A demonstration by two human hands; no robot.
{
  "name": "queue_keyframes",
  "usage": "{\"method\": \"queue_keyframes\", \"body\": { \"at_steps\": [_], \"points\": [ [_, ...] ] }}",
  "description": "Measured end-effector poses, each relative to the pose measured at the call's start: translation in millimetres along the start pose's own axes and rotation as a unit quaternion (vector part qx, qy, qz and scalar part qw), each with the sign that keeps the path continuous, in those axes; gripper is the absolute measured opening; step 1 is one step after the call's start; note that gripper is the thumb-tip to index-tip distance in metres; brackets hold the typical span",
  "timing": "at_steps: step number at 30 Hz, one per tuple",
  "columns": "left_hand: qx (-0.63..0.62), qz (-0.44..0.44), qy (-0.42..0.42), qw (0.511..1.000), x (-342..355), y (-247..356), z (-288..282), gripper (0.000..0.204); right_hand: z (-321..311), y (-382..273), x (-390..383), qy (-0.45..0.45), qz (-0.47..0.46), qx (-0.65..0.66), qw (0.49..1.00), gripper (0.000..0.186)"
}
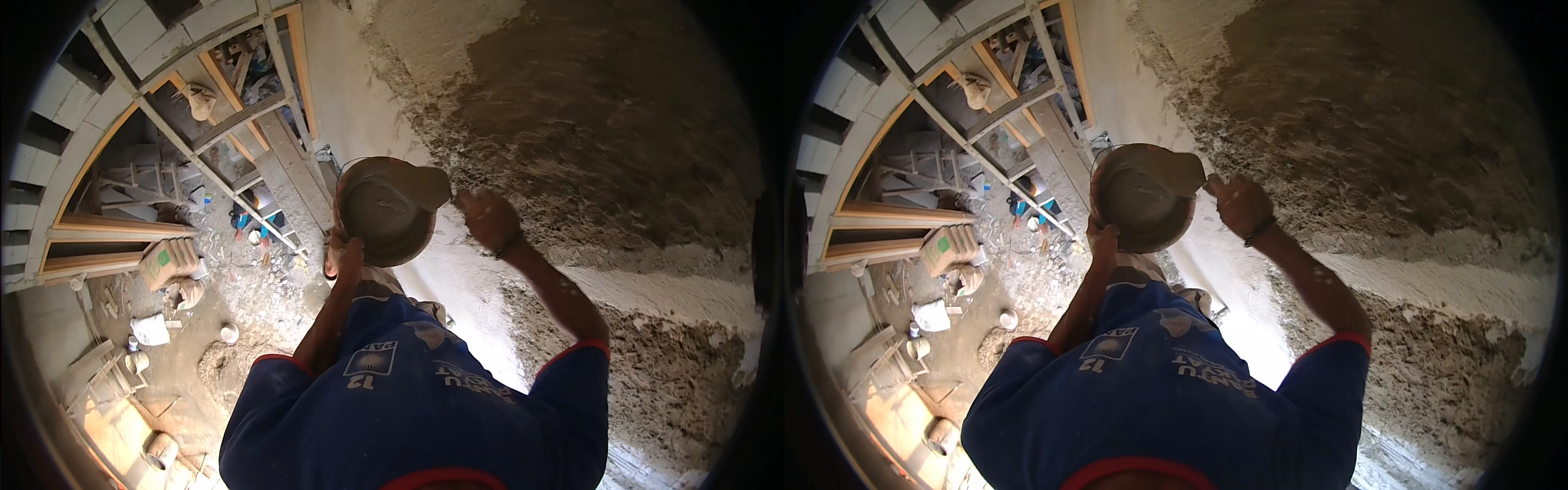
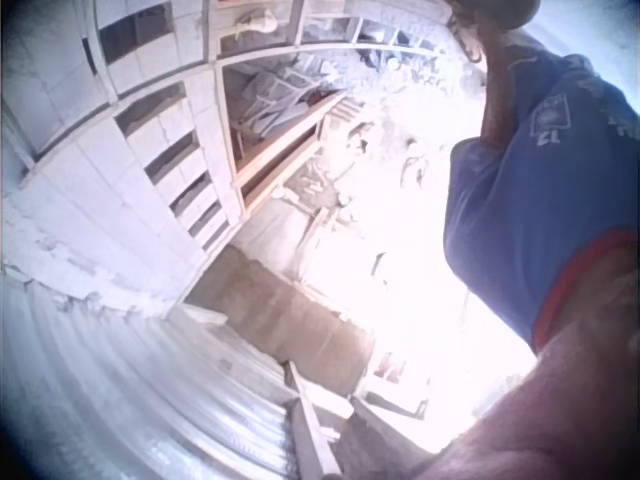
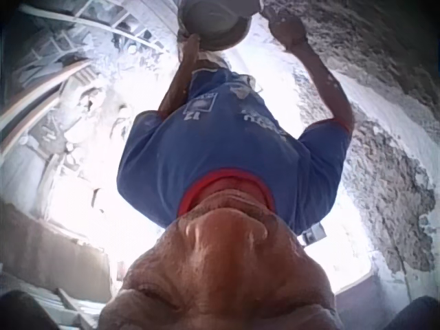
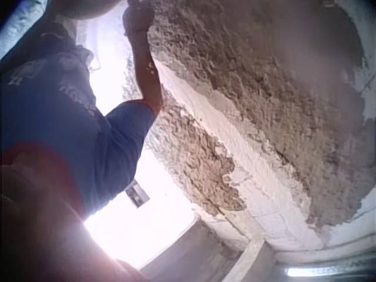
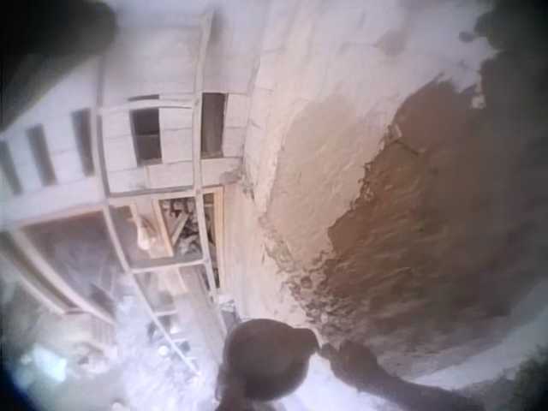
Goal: The person scoops wet cement from a bucket using a trowel and applies it to a vertical wall surface. They repeatedly smooth and spread the material to cover the wall area, working from a standing position on scaffolding.
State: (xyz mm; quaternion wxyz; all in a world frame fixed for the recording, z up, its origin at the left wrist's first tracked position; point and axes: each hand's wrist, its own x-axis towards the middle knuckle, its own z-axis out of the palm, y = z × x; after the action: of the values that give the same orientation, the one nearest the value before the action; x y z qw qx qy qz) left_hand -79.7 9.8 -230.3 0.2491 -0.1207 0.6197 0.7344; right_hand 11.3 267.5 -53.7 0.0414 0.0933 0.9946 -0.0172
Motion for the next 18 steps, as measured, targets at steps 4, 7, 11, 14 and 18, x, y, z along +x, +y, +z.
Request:
{"method": "queue_keyframes", "body": {
  "at_steps": [4,7,11,14,18],
  "points": [
    [0.009,0.059,0.009,0.998,13.5,-28.2,-10.1,0.061,73.0,-13.3,9.2,0.006,-0.018,-0.057,0.998,0.022],
    [0.051,0.078,0.021,0.995,16.7,-35.9,-8.0,0.061,131.3,-17.9,7.7,-0.037,-0.028,-0.026,0.999,0.025],
    [0.078,0.075,0.026,0.994,14.6,-29.8,-4.6,0.062,169.3,-34.6,10.5,-0.096,-0.044,0.168,0.98,0.026],
    [0.091,0.026,0.044,0.995,5.3,-18.9,-2.4,0.06,165.2,-36.9,5.6,-0.025,-0.169,0.165,0.971,0.031],
    [0.082,0.054,0.038,0.994,7.7,-21.6,-8.9,0.057,138.7,-39.3,-3.9,-0.065,-0.041,0.224,0.971,0.038]
  ]
}}
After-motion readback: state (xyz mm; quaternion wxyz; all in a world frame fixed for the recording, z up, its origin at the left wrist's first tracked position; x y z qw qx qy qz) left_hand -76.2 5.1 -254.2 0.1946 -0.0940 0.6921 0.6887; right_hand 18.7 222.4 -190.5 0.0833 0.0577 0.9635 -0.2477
